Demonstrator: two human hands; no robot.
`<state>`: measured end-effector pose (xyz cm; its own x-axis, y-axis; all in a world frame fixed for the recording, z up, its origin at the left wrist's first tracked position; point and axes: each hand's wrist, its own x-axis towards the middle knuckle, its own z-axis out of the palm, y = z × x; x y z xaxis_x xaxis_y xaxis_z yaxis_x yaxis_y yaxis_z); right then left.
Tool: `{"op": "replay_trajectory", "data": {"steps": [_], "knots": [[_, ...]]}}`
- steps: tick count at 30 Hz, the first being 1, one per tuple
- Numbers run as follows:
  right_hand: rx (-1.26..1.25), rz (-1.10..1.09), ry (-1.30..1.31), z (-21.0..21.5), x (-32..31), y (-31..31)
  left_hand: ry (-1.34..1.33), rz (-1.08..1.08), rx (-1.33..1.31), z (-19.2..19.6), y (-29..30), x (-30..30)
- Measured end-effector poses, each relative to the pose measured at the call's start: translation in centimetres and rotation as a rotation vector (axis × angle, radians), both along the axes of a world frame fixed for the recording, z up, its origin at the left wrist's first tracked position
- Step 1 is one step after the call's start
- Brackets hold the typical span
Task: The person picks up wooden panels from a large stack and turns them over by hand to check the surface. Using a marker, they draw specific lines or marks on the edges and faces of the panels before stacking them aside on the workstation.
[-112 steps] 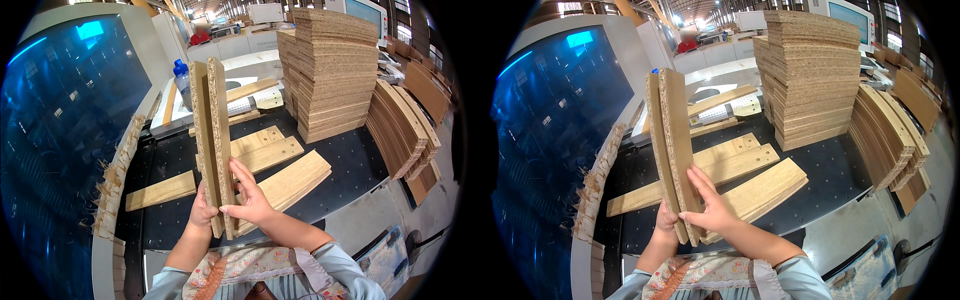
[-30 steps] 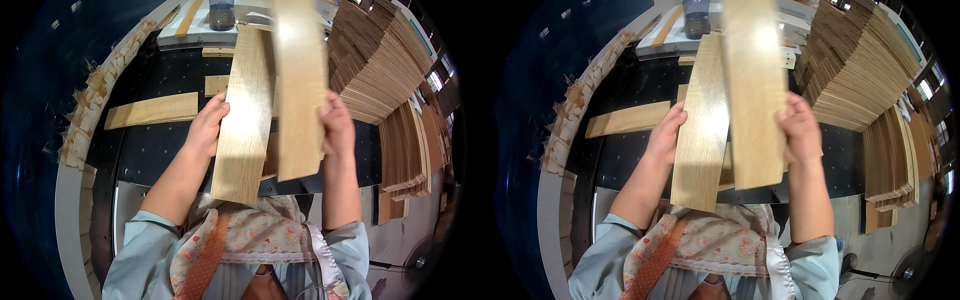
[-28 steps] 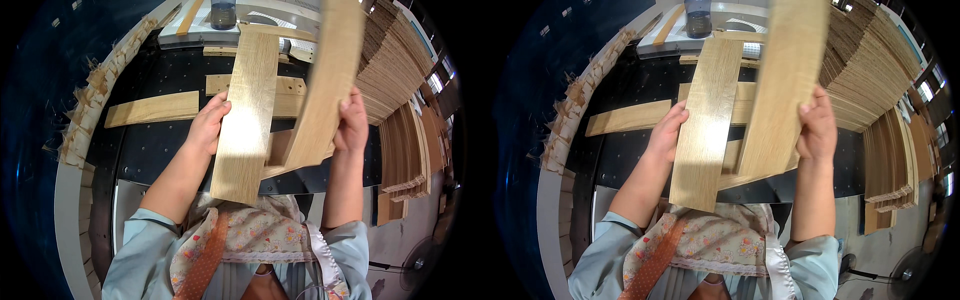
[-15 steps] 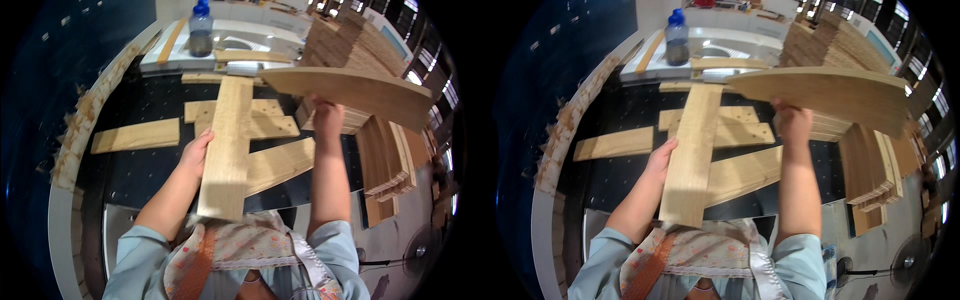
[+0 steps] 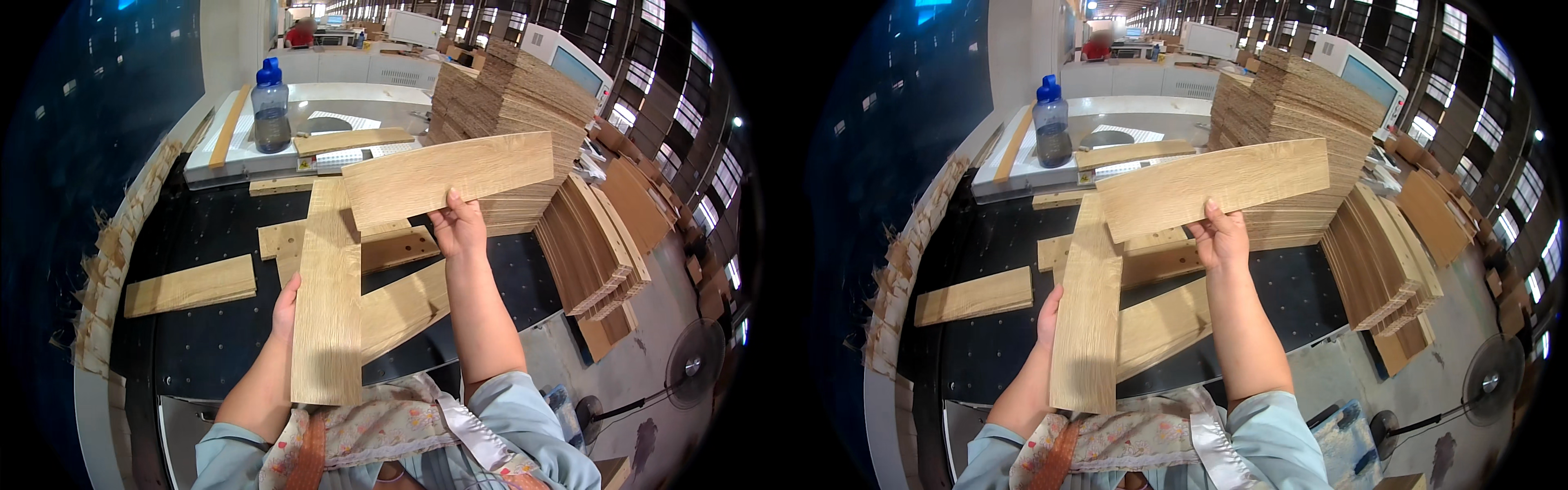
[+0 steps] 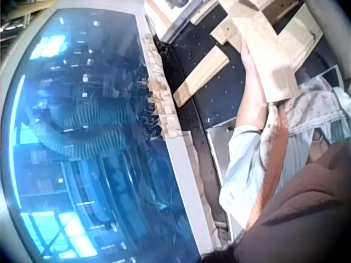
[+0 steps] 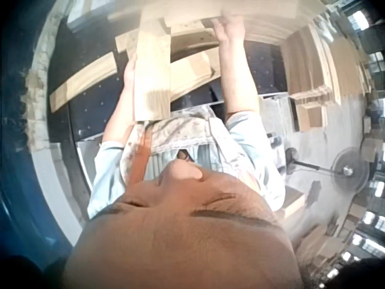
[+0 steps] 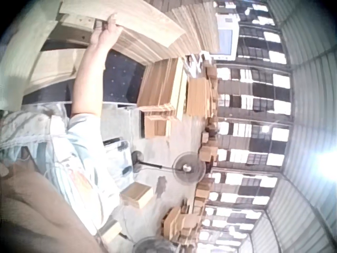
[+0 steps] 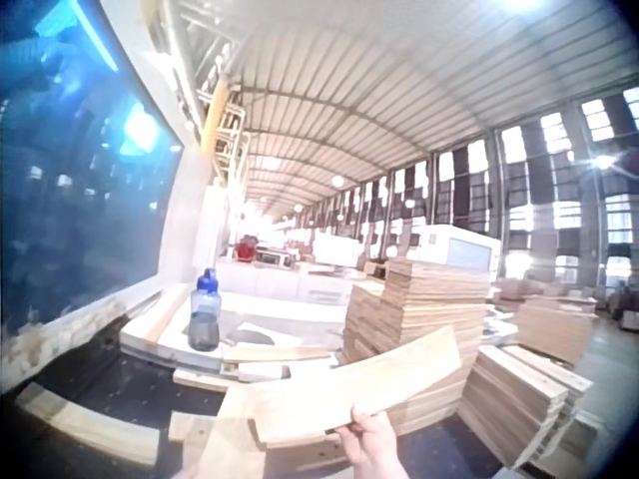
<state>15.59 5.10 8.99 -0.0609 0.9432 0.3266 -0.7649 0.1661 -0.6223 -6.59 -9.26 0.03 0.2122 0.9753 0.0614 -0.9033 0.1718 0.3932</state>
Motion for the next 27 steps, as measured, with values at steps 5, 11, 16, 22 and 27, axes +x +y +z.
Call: {"op": "replay_trajectory", "data": {"steps": [5, 11, 16, 22, 27], "knots": [[-0.009, 0.03, 0.002, -0.6, 1.2, 0.1, -0.008, -0.023, -0.033, -0.1, 0.3, 1.2], [-0.042, 0.009, -0.057, -0.4, 0.3, 0.4, -0.056, -0.075, 0.05, -0.6, 0.6, 0.1], [0.025, 0.056, -0.03, -0.2, -0.3, -0.4, 0.103, -0.01, 0.02, -0.4, 0.5, 0.0], [0.081, 0.041, -0.03, -0.7, -0.4, -0.4, 0.133, -0.024, 0.022, -0.2, 0.2, 0.2], [0.184, -0.052, -0.123, -1.0, -1.6, -0.3, 0.089, -0.017, 0.036, -0.2, 0.1, -0.5]]}}
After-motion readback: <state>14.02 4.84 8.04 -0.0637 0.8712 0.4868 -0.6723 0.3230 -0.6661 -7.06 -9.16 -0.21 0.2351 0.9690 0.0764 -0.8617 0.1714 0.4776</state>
